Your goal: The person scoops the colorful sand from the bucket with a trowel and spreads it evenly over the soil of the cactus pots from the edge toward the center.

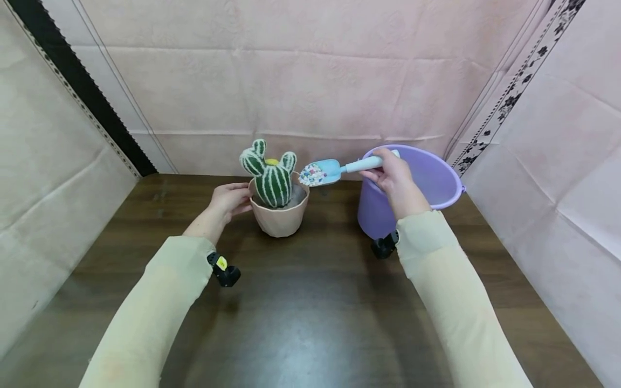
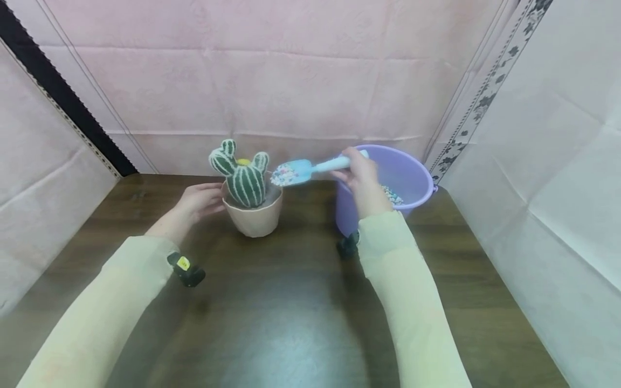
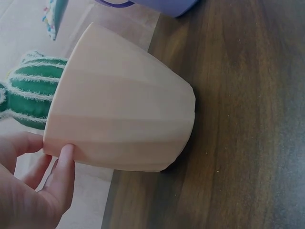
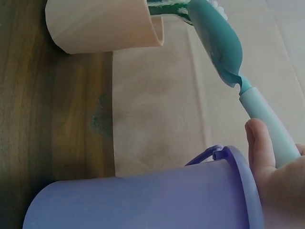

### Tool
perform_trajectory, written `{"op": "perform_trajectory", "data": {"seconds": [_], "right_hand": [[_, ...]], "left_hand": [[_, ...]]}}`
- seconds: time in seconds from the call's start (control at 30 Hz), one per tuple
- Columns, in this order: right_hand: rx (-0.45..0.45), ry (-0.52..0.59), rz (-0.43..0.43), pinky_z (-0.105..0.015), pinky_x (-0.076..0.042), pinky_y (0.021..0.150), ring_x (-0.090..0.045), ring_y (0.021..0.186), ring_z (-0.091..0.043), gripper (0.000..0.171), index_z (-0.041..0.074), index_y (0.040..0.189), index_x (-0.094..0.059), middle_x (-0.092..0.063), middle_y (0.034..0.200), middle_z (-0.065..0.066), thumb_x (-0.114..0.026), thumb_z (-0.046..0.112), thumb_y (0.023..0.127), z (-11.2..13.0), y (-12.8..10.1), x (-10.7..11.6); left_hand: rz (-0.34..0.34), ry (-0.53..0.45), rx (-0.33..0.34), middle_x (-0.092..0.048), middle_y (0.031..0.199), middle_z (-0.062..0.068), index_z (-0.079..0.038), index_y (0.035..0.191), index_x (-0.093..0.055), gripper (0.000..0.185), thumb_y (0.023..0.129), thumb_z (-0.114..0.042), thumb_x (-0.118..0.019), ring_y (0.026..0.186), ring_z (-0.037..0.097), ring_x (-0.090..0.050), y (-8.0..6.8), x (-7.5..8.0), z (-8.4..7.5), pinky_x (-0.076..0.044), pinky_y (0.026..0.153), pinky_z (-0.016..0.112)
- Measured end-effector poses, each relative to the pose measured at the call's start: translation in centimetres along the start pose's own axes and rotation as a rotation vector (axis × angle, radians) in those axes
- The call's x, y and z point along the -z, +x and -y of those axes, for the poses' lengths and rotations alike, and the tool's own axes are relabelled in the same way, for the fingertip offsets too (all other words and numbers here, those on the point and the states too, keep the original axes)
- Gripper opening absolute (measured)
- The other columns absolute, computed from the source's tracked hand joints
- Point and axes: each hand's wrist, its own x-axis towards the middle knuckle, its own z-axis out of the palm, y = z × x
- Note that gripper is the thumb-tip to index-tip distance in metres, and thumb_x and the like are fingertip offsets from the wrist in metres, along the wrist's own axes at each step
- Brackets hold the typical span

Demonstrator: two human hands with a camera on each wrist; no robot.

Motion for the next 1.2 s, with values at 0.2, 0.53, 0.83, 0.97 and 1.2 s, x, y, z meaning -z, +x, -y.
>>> {"op": "perform_trajectory", "data": {"seconds": [0.2, 0.53, 0.83, 0.97, 1.2], "right_hand": [[0.113, -0.117, -0.028, -0.038, -0.052, 0.084, -0.064, 0.064, -0.017, 0.007, 0.007, 0.091, -0.050, -0.055, 0.085, -0.007, -0.054, 0.004, 0.086, -0.6, 0.3, -0.9], [0.189, -0.215, -0.065, -0.038, -0.054, 0.080, -0.064, 0.084, -0.022, 0.020, 0.007, 0.103, -0.045, -0.051, 0.094, -0.006, -0.056, 0.008, 0.086, -1.3, 0.6, -1.8], [0.245, -0.281, -0.051, -0.030, -0.060, 0.063, -0.062, 0.056, -0.014, 0.028, 0.004, 0.108, -0.044, -0.050, 0.090, -0.006, -0.057, 0.006, 0.084, -1.5, 0.2, -2.6], [0.298, -0.311, -0.060, -0.029, -0.060, 0.062, -0.060, 0.056, -0.013, 0.016, 0.007, 0.092, -0.045, -0.048, 0.087, -0.005, -0.058, 0.004, 0.082, -1.5, 0.1, -2.9], [0.314, -0.323, -0.077, -0.027, -0.060, 0.058, -0.061, 0.057, -0.014, 0.017, 0.008, 0.090, -0.045, -0.049, 0.087, -0.004, -0.059, 0.005, 0.081, -1.6, -0.1, -3.3]], "left_hand": [[-0.007, -0.013, 0.000, -0.046, 0.140, 0.010, -0.009, 0.141, -0.041, 0.047, 0.095, -0.012, -0.051, 0.101, 0.010, -0.055, 0.1, 0.1, 0.0, -0.056, 0.077, 0.015], [-0.005, -0.016, 0.002, -0.044, 0.143, 0.010, -0.009, 0.141, -0.040, 0.048, 0.095, -0.013, -0.051, 0.112, 0.014, -0.053, 0.3, 0.0, -0.1, -0.054, 0.082, 0.017], [-0.008, -0.018, 0.006, -0.044, 0.142, 0.010, -0.009, 0.141, -0.041, 0.048, 0.095, -0.013, -0.052, 0.104, 0.011, -0.055, 0.3, 0.0, -0.1, -0.056, 0.074, 0.014], [-0.008, -0.021, 0.007, -0.045, 0.142, 0.011, -0.009, 0.141, -0.041, 0.048, 0.094, -0.013, -0.052, 0.102, 0.011, -0.056, 0.4, 0.0, 0.0, -0.056, 0.070, 0.013], [-0.013, -0.025, 0.007, -0.044, 0.143, 0.010, -0.009, 0.142, -0.040, 0.049, 0.095, -0.014, -0.052, 0.115, 0.015, -0.052, 0.2, 0.0, 0.0, -0.056, 0.071, 0.013]]}}
